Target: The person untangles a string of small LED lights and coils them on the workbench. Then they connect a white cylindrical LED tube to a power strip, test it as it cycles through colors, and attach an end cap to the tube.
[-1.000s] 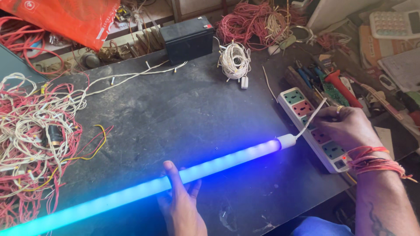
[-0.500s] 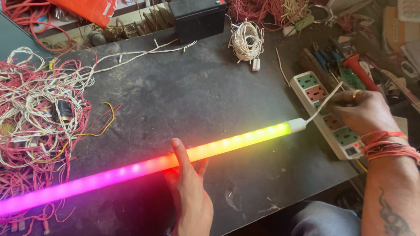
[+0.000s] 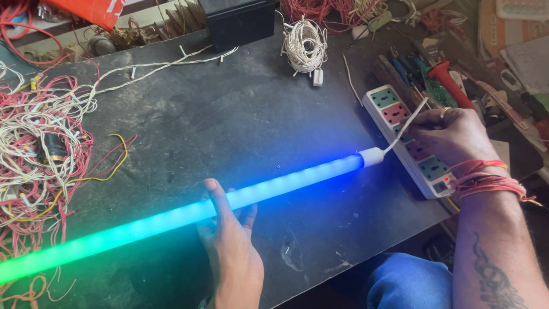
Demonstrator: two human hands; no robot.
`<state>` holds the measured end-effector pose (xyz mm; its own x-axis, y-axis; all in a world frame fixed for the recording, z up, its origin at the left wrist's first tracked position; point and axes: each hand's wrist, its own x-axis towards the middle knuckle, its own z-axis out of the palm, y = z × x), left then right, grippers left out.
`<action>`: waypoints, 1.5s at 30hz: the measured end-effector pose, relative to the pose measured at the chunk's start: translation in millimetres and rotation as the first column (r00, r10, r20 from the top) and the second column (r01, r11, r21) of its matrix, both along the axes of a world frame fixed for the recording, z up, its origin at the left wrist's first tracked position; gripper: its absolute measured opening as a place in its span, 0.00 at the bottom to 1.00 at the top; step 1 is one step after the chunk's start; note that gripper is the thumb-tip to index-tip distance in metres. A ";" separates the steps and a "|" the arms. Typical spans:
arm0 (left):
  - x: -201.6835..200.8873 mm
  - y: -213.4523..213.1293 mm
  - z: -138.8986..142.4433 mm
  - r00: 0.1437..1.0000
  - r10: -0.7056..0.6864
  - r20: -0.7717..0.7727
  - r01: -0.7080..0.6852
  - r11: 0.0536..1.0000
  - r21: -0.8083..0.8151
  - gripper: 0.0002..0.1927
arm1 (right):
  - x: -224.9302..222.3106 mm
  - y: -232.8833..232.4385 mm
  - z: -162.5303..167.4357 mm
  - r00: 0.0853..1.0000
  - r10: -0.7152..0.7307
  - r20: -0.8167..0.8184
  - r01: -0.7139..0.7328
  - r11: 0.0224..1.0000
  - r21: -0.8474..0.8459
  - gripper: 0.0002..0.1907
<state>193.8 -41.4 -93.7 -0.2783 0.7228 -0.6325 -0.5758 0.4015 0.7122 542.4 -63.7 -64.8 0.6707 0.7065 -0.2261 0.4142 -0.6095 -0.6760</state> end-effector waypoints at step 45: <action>3.7 2.4 -1.0 0.999 0.041 -0.004 -0.042 0.995 -0.087 0.32 | 12.9 -1.0 -13.4 0.998 0.059 -0.010 -0.059 0.997 0.044 0.09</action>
<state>197.5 -39.0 -94.7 -0.3082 0.6527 -0.6921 -0.5920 0.4379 0.6766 555.3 -64.7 -78.1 0.6250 0.7540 -0.2021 0.4404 -0.5544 -0.7062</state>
